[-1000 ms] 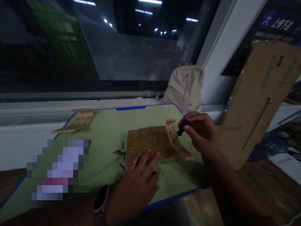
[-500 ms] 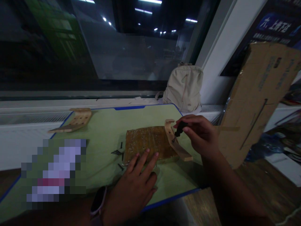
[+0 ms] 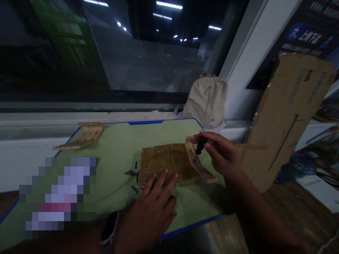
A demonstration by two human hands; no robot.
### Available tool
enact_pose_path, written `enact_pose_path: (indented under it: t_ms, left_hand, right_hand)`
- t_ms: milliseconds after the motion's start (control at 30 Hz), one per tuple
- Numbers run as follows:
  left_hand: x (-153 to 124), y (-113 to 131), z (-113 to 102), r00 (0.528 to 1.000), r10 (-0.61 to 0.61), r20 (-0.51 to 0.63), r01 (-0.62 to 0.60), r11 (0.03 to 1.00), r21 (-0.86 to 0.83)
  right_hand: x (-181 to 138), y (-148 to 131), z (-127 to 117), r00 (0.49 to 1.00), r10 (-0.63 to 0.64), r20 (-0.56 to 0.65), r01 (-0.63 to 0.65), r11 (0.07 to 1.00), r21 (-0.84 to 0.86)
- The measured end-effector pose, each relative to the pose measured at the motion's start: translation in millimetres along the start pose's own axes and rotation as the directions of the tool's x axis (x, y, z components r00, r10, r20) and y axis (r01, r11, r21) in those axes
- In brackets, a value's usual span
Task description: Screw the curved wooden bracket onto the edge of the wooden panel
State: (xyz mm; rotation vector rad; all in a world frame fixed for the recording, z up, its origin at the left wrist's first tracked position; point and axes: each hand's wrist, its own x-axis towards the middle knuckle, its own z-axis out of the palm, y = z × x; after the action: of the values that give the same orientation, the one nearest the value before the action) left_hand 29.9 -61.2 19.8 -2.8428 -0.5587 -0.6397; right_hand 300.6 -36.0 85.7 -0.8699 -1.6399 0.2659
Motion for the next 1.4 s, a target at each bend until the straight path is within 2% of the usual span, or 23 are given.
enact_pose_path:
  t_ms: [67,167,233,300,367,433,500,567,700,767,933,1033,1100,1167,1267,1333,1400]
  left_hand:
    - [0,0,0,1.0,0.001,-0.002,-0.001,1.0,0.0]
    - [0,-1,0,1.0,0.003,0.001,-0.003,1.0,0.007]
    - [0,-1,1,1.0,0.001,0.009,-0.001,1.0,0.016]
    - [1,0,1,1.0,0.001,-0.002,-0.001,1.0,0.022]
    - [1,0,1,1.0,0.004,-0.025,-0.003,1.0,0.024]
    - [1,0,1,1.0,0.005,-0.031,-0.004,1.0,0.021]
    - [1,-1,1,1.0,0.005,-0.021,-0.005,1.0,0.015]
    - [1,-1,1,1.0,0.004,-0.011,-0.004,1.0,0.012]
    - [1,-1,1,1.0,-0.003,-0.016,0.003,1.0,0.013]
    - [1,-1,1,1.0,0.001,-0.021,0.0,1.0,0.013]
    - [2,0,0,1.0,0.005,-0.028,-0.005,1.0,0.017]
    - [3,0,0,0.999,0.01,-0.032,-0.009,1.0,0.015]
    - [3,0,0,1.0,0.009,-0.027,-0.009,1.0,0.016]
    - [3,0,0,1.0,0.007,-0.027,-0.007,1.0,0.015]
    - [2,-1,0,1.0,0.005,-0.01,-0.005,1.0,0.008]
    - [1,-1,0,1.0,0.0,0.0,0.0,1.0,0.003]
    - [1,-1,0,1.0,-0.004,-0.008,0.004,1.0,-0.001]
  right_hand:
    - [1,5,0,0.995,0.035,-0.099,-0.033,0.999,0.016]
    - [3,10,-5,0.977,0.007,-0.213,-0.026,0.996,-0.085]
    - [4,9,-10,0.981,-0.068,-0.184,0.035,0.983,-0.18]
    - [5,4,-13,0.984,-0.156,-0.088,0.131,0.963,-0.237]
    - [4,-2,-11,0.98,-0.198,0.001,0.192,0.954,-0.229]
    - [3,-5,-7,0.985,-0.168,0.048,0.174,0.97,-0.167]
    - [2,-4,-4,0.993,-0.112,0.048,0.116,0.989,-0.094]
    - [0,1,-4,0.997,-0.083,-0.007,0.083,0.995,-0.059]
    - [-2,8,-11,0.979,-0.143,-0.145,0.124,0.984,-0.13]
    - [-2,5,-13,0.978,-0.163,-0.13,0.145,0.981,-0.132]
    - [0,-6,-2,0.995,-0.098,0.002,0.098,0.994,0.056]
    - [1,-1,1,0.996,-0.029,-0.08,0.034,0.998,0.059]
    - [1,5,-2,0.98,-0.022,-0.199,0.017,1.0,-0.025]
    - [1,9,-8,0.96,-0.07,-0.271,0.035,0.991,-0.131]
    - [0,7,-11,0.971,-0.141,-0.193,0.11,0.981,-0.162]
    - [-1,2,-7,0.985,-0.14,-0.099,0.132,0.988,-0.081]
    - [-1,-3,-1,0.994,-0.096,-0.044,0.097,0.995,0.022]
